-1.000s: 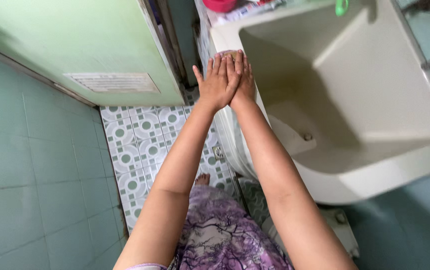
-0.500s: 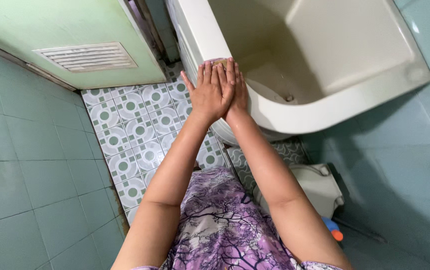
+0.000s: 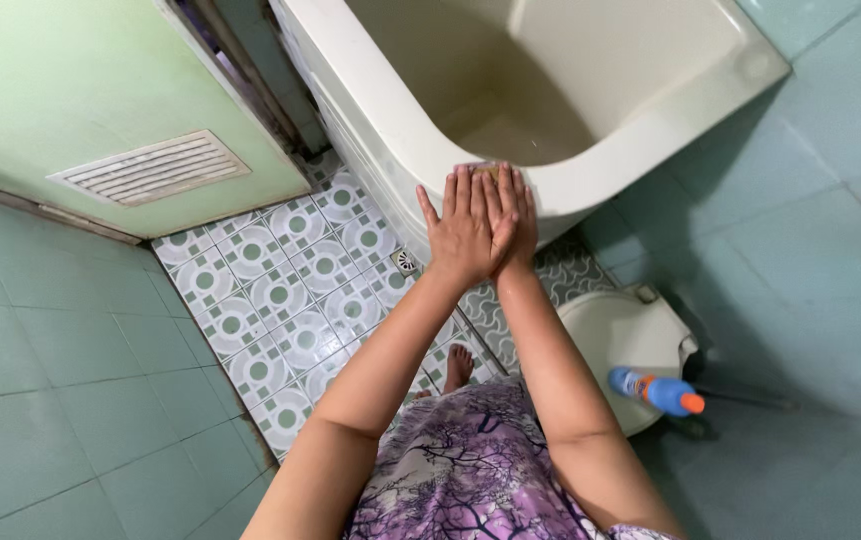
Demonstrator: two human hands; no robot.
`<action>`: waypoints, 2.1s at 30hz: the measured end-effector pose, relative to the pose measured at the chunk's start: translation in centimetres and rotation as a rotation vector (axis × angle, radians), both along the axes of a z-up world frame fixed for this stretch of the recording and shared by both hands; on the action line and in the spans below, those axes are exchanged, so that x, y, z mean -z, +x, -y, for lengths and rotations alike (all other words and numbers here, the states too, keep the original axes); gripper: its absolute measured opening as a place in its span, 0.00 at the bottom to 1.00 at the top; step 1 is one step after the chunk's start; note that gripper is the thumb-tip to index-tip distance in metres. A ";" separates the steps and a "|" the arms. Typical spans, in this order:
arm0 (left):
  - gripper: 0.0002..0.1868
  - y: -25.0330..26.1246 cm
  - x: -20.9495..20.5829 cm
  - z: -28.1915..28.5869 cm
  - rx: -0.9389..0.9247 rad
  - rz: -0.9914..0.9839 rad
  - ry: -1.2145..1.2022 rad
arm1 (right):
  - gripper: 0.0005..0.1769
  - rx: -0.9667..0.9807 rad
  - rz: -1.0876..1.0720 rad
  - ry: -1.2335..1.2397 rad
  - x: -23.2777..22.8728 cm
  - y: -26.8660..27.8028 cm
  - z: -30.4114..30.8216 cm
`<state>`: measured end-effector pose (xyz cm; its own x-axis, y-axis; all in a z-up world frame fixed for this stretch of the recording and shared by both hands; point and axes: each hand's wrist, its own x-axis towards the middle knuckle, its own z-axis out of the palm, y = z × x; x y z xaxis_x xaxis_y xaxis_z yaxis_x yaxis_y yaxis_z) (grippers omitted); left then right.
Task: The person cleans the exterior of a white bathroom sink using a cloth and water from a green plastic jug. They repeatedly wipe the sink's sides and rim, occasionally dipping the cloth into the jug to wet it.
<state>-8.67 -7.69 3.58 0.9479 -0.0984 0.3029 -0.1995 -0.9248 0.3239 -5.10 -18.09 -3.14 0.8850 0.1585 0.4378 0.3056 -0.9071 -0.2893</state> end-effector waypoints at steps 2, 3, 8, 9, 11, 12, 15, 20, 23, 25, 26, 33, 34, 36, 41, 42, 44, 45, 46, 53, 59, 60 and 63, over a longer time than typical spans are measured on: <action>0.45 -0.4 0.4 0.2 0.022 0.019 -0.048 | 0.31 0.047 0.004 -0.005 -0.1 -0.7 0.0; 0.46 -0.4 0.4 0.3 0.032 0.033 -0.076 | 0.31 0.068 0.012 -0.012 -0.3 -0.7 0.1; 0.46 -0.1 0.8 1.9 0.058 0.108 -0.084 | 0.31 0.178 -0.007 0.024 -0.4 -0.7 1.4; 0.47 -0.4 0.9 2.2 0.065 0.104 -0.093 | 0.31 0.206 -0.014 0.020 -0.2 -0.9 1.7; 0.47 -0.4 1.0 2.9 0.070 0.027 -0.088 | 0.32 0.245 0.006 -0.004 0.3 -0.8 2.2; 0.47 -0.2 0.9 3.2 0.070 -0.007 -0.085 | 0.33 0.262 0.019 -0.015 0.4 -0.4 2.6; 0.49 0.4 0.6 3.6 0.088 -0.002 -0.110 | 0.33 0.284 0.008 0.001 0.7 0.5 3.4; 0.51 1.3 0.3 4.8 0.035 -0.076 -0.105 | 0.32 0.306 -0.036 0.030 0.6 1.9 5.2; 0.54 2.4 0.0 6.0 0.001 -0.081 -0.060 | 0.33 0.390 -0.141 0.043 -1.0 4.8 8.2; 0.55 2.3 0.2 6.8 -0.017 -0.090 -0.020 | 0.34 0.443 -0.213 0.055 -1.9 6.0 11.5; 0.56 2.1 0.4 7.3 -0.028 -0.102 0.000 | 0.34 0.457 -0.230 0.067 -2.4 6.5 13.5; 0.46 5.5 0.6 12.7 -0.040 -0.192 0.176 | 0.36 0.473 -0.301 0.034 -4.4 13.0 21.1; 0.46 5.8 0.5 13.7 -0.029 -0.210 0.158 | 0.36 0.473 -0.309 0.041 -4.5 13.6 21.9; 0.46 6.2 0.2 15.2 -0.002 -0.250 0.124 | 0.36 0.476 -0.327 0.056 -4.8 14.8 23.1; 0.46 6.4 0.2 16.1 0.001 -0.205 0.128 | 0.35 0.471 -0.345 0.050 -6.1 17.0 26.1; 0.46 6.4 0.3 16.0 -0.002 -0.194 0.128 | 0.35 0.467 -0.348 0.041 -6.2 17.1 26.2; 0.45 6.2 0.6 15.6 0.008 -0.150 0.141 | 0.35 0.452 -0.376 0.017 -5.8 16.4 25.2; 0.44 6.1 0.7 15.5 0.016 -0.126 0.146 | 0.35 0.449 -0.388 0.003 -5.4 15.7 24.6; 0.44 6.0 0.8 15.4 0.028 -0.070 0.056 | 0.35 0.409 -0.352 -0.008 -4.8 14.6 23.4; 0.35 2.7 1.8 11.5 0.007 0.279 -0.731 | 0.35 0.109 -0.157 -0.080 -3.9 5.5 13.7; 0.33 -0.3 3.5 7.2 -0.207 0.409 -0.942 | 0.32 -0.112 -0.110 -0.063 -5.8 2.7 6.8; 0.33 -0.7 3.6 6.5 -0.229 0.396 -0.988 | 0.32 -0.146 -0.111 -0.065 -6.0 2.5 5.6; 0.35 -0.7 4.1 4.3 -0.185 0.385 -1.137 | 0.34 -0.215 -0.092 -0.023 -5.5 2.9 1.4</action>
<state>-9.34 -12.03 -0.57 0.7486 0.5340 0.3930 -0.3559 -0.1765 0.9177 -2.25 -19.51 2.38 0.8657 0.3573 0.3506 0.4662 -0.8306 -0.3045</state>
